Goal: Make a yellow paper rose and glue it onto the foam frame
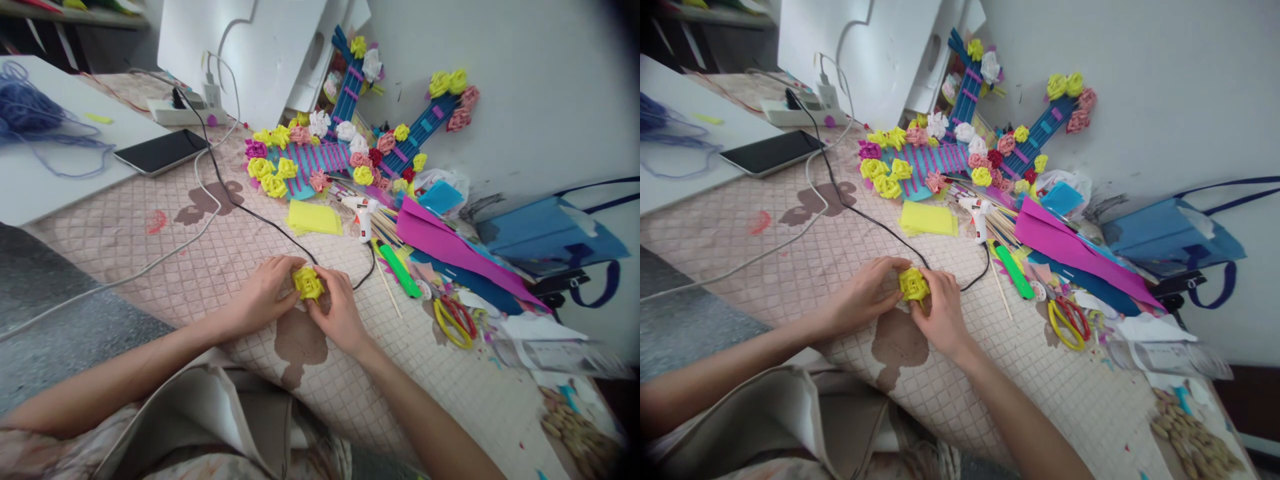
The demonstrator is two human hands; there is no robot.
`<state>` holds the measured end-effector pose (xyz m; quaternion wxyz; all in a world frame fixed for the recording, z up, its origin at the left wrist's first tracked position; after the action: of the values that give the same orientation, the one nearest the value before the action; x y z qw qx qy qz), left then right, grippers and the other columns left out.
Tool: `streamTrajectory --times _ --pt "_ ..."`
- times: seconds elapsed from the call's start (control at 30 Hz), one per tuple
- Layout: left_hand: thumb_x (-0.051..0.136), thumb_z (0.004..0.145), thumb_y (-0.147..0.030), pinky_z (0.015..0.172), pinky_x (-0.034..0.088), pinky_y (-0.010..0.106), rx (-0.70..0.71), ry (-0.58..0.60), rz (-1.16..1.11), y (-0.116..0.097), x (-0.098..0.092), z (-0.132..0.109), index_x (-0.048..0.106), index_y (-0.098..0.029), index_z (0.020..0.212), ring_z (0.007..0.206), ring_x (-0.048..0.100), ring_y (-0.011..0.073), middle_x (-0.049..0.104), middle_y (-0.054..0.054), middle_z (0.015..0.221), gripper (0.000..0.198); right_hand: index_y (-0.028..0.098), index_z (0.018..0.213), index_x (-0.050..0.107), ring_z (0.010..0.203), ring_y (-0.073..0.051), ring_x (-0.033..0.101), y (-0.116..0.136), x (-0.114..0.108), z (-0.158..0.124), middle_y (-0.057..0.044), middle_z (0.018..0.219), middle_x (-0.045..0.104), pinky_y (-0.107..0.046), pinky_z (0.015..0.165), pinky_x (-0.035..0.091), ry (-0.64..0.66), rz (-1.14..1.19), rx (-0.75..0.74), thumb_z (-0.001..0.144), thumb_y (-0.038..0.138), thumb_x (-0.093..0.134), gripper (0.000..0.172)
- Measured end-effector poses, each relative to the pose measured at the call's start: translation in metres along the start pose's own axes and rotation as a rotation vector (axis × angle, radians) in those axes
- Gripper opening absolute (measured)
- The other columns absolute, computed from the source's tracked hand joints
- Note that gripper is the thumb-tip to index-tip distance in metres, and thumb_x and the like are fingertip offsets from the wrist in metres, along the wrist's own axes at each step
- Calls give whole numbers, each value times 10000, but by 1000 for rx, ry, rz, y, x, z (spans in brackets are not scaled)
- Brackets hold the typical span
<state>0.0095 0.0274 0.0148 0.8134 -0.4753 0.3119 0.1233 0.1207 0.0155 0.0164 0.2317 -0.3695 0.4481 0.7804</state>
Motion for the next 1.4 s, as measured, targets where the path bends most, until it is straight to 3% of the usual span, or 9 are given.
streamTrajectory --times 0.5,0.77,0.9,1.1,1.3,1.4 --pt "591 770 -151 950 426 440 16 25 93 -4 5 2 401 -210 1213 1129 485 263 519 91 1185 486 245 1299 395 1106 -267 471 0 0 0 -92 1167 538 -499 958 396 -3 10 1 794 199 552 531" --pt "567 753 -93 902 458 437 47 115 123 -6 10 9 431 -195 1176 1073 523 259 547 90 1128 456 228 1308 375 1177 -265 442 3 -6 -3 -105 1236 490 -492 996 395 -12 54 -26 782 211 565 560" --pt "559 761 -109 885 467 436 73 109 143 -3 10 11 425 -212 1192 1075 531 264 548 87 1134 463 235 1291 405 1214 -253 432 -2 -27 -7 -100 1269 476 -489 1023 387 -95 89 -16 814 219 534 495" --pt "568 762 -108 902 465 407 133 143 127 -9 11 19 433 -200 1216 1075 549 253 550 97 1164 483 242 1239 479 1168 -256 480 -34 -71 -11 -98 1240 516 -493 939 457 -292 41 37 845 238 511 395" --pt "570 783 -136 874 480 362 257 248 -6 -24 19 46 402 -195 1240 1016 576 206 588 84 1108 490 222 1146 557 1082 -239 529 -69 -116 -15 -98 1157 558 -428 841 514 -432 -51 76 846 251 524 303" --pt "569 747 -86 858 486 364 292 318 -40 -30 28 62 381 -187 1258 996 580 199 595 82 1102 553 193 1108 569 934 -210 583 -93 -136 -20 -103 1089 570 -382 760 532 -462 -141 148 844 259 522 277"
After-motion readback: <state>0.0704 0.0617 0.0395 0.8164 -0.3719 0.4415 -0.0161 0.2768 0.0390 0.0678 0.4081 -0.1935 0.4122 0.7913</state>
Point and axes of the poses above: each hand's wrist, its own z-axis towards the middle knuckle, its own x-axis out of the palm, y = z × x, the point moved 10 cm from there along z, towards the middle knuckle
